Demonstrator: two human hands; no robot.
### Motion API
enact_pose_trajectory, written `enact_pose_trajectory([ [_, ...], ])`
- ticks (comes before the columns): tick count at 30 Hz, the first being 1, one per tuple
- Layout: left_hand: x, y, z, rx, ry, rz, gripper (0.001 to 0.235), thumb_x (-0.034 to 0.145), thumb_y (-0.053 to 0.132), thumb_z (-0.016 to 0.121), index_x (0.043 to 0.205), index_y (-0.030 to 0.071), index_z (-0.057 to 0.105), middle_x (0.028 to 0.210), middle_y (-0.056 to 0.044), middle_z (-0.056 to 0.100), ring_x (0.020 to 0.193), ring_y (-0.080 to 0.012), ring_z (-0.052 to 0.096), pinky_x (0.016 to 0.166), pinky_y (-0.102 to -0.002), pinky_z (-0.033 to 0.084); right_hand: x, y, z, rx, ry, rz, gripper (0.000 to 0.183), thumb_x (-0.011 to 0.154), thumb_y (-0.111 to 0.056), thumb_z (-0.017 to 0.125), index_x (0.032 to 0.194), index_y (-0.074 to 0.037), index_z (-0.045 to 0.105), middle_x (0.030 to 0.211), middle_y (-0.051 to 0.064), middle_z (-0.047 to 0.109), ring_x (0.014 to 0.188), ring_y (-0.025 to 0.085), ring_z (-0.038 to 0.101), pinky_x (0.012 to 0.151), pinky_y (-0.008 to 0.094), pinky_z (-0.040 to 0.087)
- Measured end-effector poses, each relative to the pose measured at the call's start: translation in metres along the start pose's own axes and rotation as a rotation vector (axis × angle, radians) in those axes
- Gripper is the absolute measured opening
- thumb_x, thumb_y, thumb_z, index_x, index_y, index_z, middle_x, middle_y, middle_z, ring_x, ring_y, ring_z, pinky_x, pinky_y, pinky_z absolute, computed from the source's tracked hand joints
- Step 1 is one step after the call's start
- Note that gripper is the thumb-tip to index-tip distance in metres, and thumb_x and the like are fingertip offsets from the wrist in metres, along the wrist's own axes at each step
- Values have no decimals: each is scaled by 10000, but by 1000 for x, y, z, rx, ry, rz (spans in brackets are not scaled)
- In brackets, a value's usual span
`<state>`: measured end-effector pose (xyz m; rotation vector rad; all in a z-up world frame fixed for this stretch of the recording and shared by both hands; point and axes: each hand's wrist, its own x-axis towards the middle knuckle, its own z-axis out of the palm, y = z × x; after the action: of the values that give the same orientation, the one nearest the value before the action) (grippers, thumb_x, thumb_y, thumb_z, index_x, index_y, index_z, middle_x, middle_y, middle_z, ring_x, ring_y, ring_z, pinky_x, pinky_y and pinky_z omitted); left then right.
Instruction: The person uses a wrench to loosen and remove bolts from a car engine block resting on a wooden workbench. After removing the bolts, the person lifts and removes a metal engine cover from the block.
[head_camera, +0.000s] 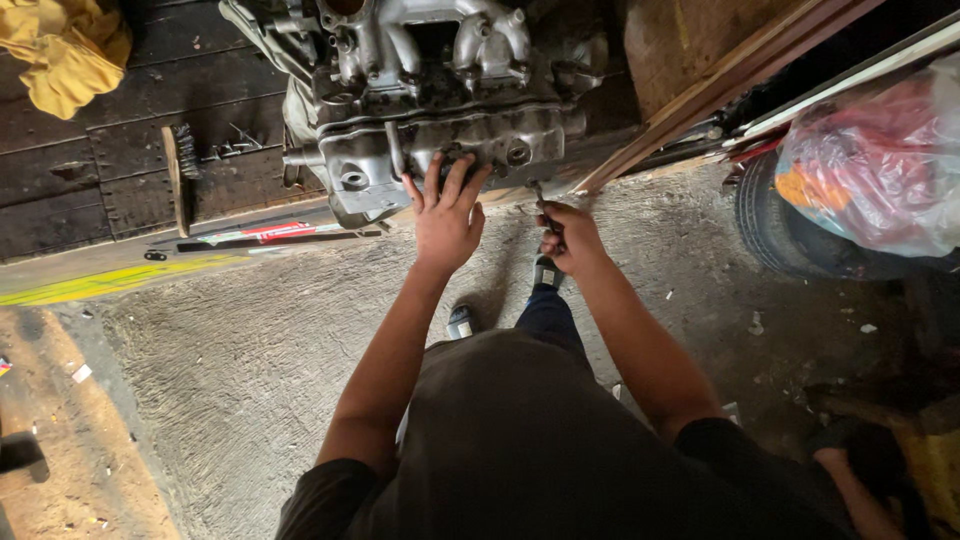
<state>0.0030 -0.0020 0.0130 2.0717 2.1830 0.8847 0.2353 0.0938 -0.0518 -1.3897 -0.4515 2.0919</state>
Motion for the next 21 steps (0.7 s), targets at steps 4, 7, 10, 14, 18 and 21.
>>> enact_pose_trajectory([
  [4,-1,1,0,-8,14,-4,576,933,121,616,1488,260,551,1576,-4,418,1546,-354,245,1211,-762,55,1,-1,-2,91,-124,50,164,1050,-175,528,1086,-53,632,797,43,655,467,59,417,463,240,346],
  [7,-1,2,0,-3,7,-10,580,939,107,611,1493,270,556,1578,6,410,1545,-346,242,1209,-765,51,3,-2,-5,110,-125,84,175,1057,-177,527,1075,-41,636,768,22,639,460,42,402,455,221,326],
  [10,-1,1,0,-22,-15,-12,606,919,56,586,1492,252,561,1582,-12,397,1537,-372,238,1197,-772,49,7,-2,-7,121,-129,110,186,1065,-175,513,1072,-36,637,742,3,618,453,31,396,450,211,320],
  [14,-1,1,2,26,-23,-15,636,906,-9,559,1468,286,584,1577,-4,396,1536,-362,239,1206,-773,56,14,1,-14,200,-195,140,213,1072,-154,476,1067,-4,628,739,-2,616,430,11,398,422,188,320],
  [18,2,0,3,47,-44,-17,658,881,-27,555,1457,290,589,1576,-8,389,1533,-362,227,1197,-777,58,21,1,-17,313,-286,148,220,1086,-125,462,1062,29,618,722,2,610,409,2,412,386,174,317],
  [21,-1,0,3,38,-46,-22,665,879,-20,558,1464,293,586,1581,-1,386,1537,-353,226,1203,-769,56,21,1,-18,330,-213,178,226,1084,-122,455,1066,39,614,722,8,604,412,1,406,392,166,316],
])
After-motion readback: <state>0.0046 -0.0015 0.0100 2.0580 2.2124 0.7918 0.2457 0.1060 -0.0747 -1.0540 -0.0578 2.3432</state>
